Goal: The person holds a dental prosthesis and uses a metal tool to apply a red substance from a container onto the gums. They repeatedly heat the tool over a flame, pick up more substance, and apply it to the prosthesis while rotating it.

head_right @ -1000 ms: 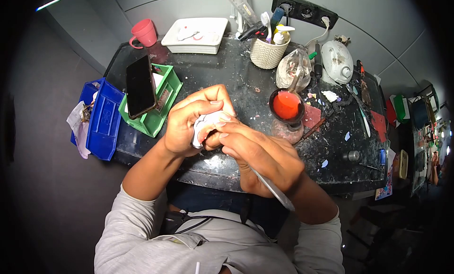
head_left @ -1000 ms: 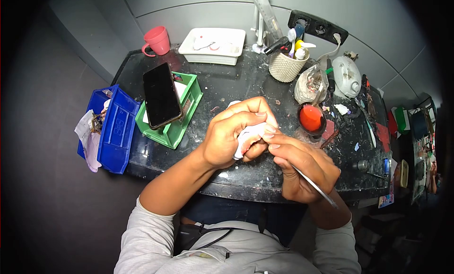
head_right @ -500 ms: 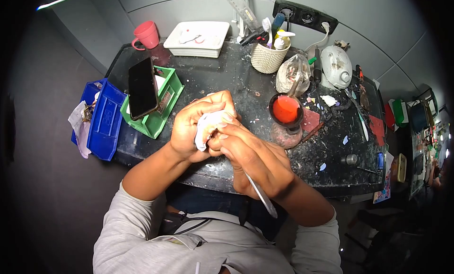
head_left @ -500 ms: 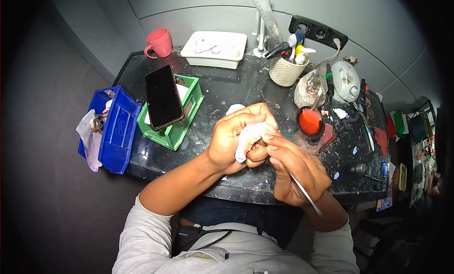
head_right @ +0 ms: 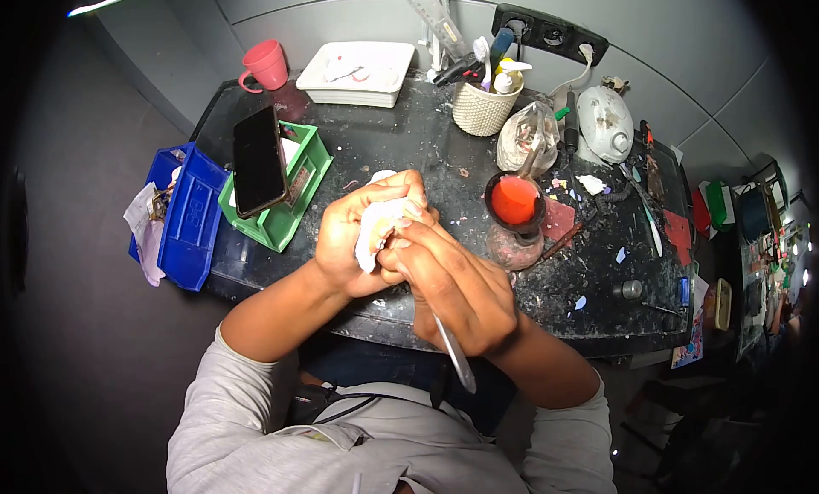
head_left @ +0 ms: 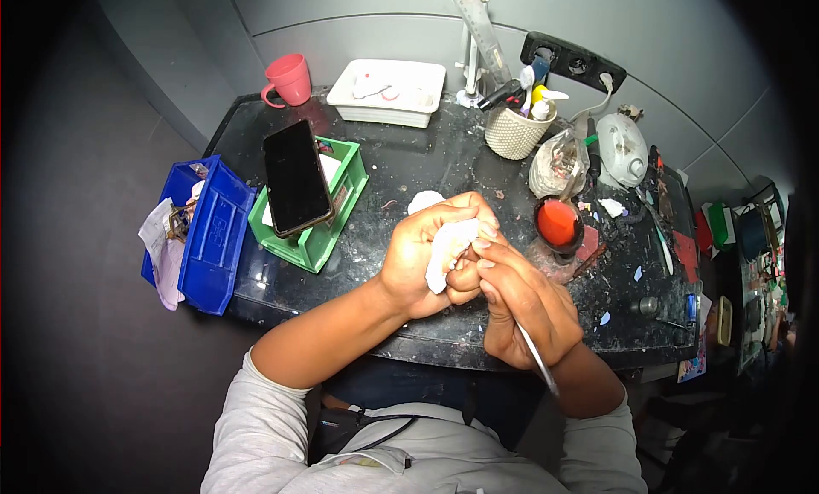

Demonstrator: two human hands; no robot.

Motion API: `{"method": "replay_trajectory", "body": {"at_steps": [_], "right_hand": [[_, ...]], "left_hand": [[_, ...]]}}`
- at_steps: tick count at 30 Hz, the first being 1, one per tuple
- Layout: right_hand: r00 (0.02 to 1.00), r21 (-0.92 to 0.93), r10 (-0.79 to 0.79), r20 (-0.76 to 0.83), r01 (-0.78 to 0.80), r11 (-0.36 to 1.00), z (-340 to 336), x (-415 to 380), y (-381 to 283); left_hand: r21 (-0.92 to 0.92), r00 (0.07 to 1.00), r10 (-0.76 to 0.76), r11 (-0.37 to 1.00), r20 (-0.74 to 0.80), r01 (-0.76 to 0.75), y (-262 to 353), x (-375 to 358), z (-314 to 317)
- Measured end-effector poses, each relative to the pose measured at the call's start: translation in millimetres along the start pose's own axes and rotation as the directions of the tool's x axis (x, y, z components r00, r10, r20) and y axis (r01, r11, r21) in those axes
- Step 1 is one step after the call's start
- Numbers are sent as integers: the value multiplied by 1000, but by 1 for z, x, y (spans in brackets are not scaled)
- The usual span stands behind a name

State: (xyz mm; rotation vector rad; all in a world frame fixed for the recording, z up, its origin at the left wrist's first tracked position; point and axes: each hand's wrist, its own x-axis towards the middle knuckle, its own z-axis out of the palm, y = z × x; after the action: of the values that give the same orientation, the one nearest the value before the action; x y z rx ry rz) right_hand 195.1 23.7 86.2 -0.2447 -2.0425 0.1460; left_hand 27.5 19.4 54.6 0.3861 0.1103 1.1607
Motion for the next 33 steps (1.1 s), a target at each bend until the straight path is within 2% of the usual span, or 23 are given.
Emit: {"method": "replay_trajectory", "body": {"at_steps": [1, 3, 5, 7, 11, 13, 14, 17, 19, 21, 26, 33], "right_hand": [[1000, -13, 21, -19, -21, 1000, -3, 1, 0], [998, -33, 45, -41, -46, 998, -9, 2, 0], [989, -2, 107, -102, -108, 994, -12, 3, 2], [987, 38, 113, -118, -109, 993, -13, 1, 7], [919, 345, 277, -282, -173, 923, -9, -3, 12], [874, 472, 358, -329, -176, 864, -8, 2, 12], [872, 471, 358, -332, -176, 865, -9, 5, 14], [903, 422, 310, -297, -167, 891, -16, 8, 20], [937, 401, 335, -93, -273, 874, -22, 3, 20], [917, 456, 381, -120, -290, 841, -17, 5, 18], [941, 366, 322, -104, -265, 892, -17, 7, 19], [943, 359, 322, -81, -274, 892, -16, 9, 20]], "left_hand": [[1, 1000, -5, 1000, 4, 5, 2, 0, 0], [108, 994, 8, 994, 109, -19, 5, -2, 1], [108, 994, 3, 994, 112, -15, 7, -1, 5], [249, 993, 105, 962, 56, -116, 6, 0, 9], [548, 929, 368, 772, 26, -321, 5, 0, 12], [577, 920, 389, 741, 48, -343, 6, 1, 17], [602, 909, 411, 709, 69, -366, 6, 2, 20], [650, 888, 442, 638, 128, -412, 5, 1, 16], [775, 876, 435, 475, 206, -418, 6, -1, 13], [777, 868, 441, 456, 226, -434, 4, -2, 14], [798, 832, 467, 356, 300, -487, 4, -2, 13], [804, 827, 476, 341, 298, -487, 3, -2, 14]]}}
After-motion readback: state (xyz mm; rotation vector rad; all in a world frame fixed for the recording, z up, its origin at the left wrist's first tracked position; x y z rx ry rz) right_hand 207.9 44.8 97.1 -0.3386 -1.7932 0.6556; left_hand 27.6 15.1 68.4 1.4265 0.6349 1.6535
